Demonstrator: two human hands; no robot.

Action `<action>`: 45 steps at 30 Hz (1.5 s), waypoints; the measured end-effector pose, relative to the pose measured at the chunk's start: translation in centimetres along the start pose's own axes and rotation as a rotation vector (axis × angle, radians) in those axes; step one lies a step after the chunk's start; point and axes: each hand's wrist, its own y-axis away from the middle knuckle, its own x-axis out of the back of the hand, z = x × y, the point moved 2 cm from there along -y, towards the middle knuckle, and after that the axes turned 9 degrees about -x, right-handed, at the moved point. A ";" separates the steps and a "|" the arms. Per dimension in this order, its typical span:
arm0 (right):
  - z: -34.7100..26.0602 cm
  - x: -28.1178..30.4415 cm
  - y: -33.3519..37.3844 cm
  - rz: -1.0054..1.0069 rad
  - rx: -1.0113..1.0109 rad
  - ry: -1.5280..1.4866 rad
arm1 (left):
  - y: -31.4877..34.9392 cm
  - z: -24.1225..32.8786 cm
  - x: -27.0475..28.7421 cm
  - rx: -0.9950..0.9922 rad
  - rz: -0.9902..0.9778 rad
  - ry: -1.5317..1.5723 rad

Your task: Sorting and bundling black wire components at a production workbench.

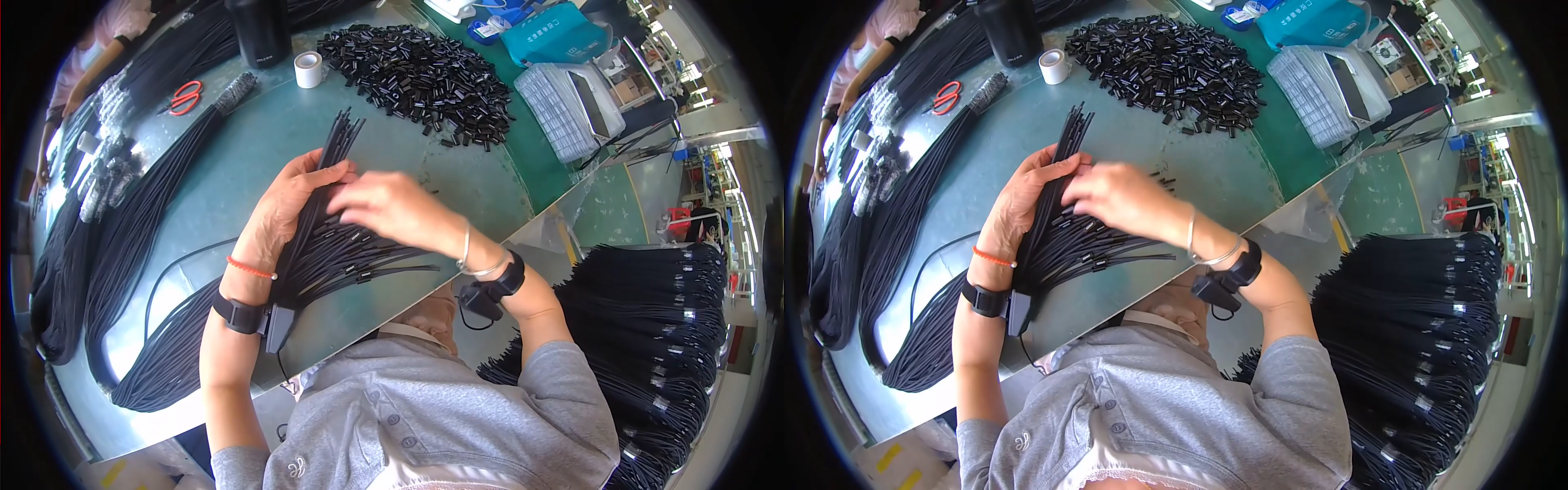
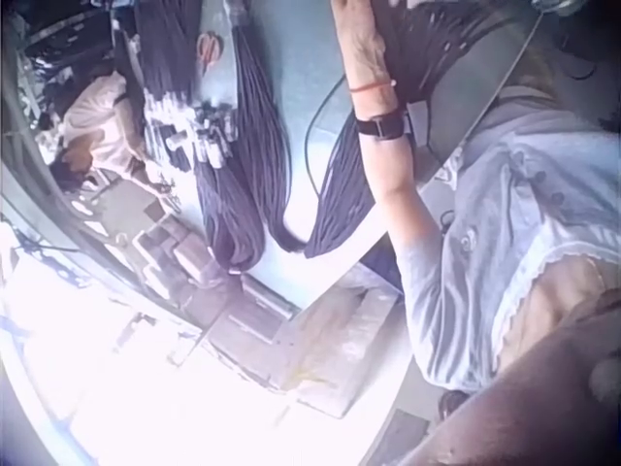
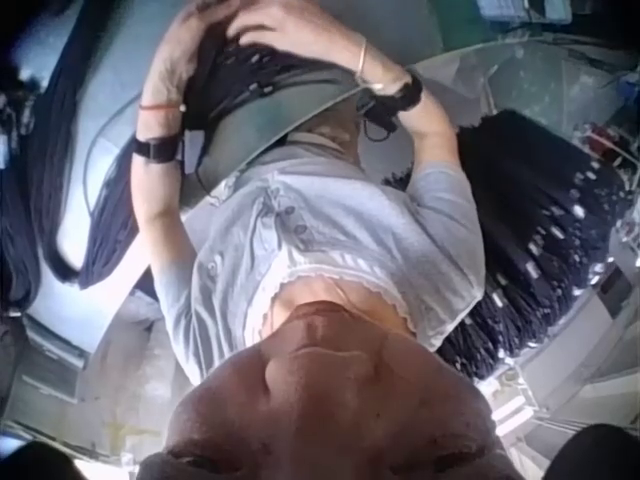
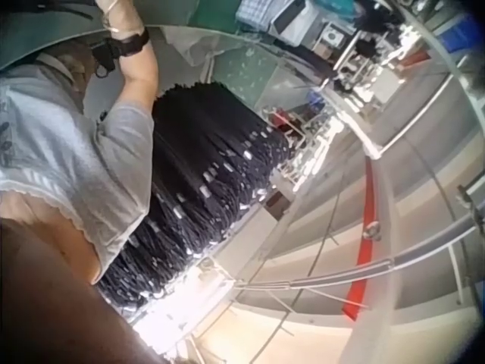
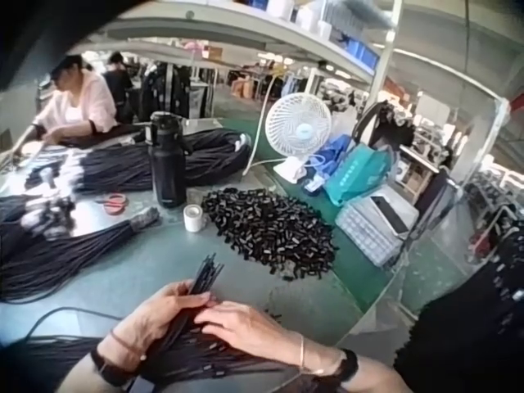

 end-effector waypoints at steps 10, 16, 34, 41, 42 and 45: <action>9.8 7.5 1.0 0.376 -0.343 0.690 | -0.6 -0.4 1.1 0.011 -0.032 -0.116; 7.2 6.1 0.2 0.272 -0.306 0.326 | -0.8 -0.7 1.4 -0.035 -0.085 -0.152; 4.3 7.7 -2.1 -0.077 -0.257 -0.114 | -1.0 -0.8 1.5 -0.078 -0.075 -0.212; 3.4 7.7 -2.4 -0.008 -0.087 0.099 | -1.1 -0.6 1.6 -0.076 -0.086 -0.268; 3.2 7.7 -2.5 0.008 -0.036 0.166 | -1.1 -0.6 1.7 -0.075 -0.085 -0.268; 2.3 6.5 -2.3 0.016 0.030 0.364 | -1.0 -0.6 1.8 -0.073 -0.105 -0.218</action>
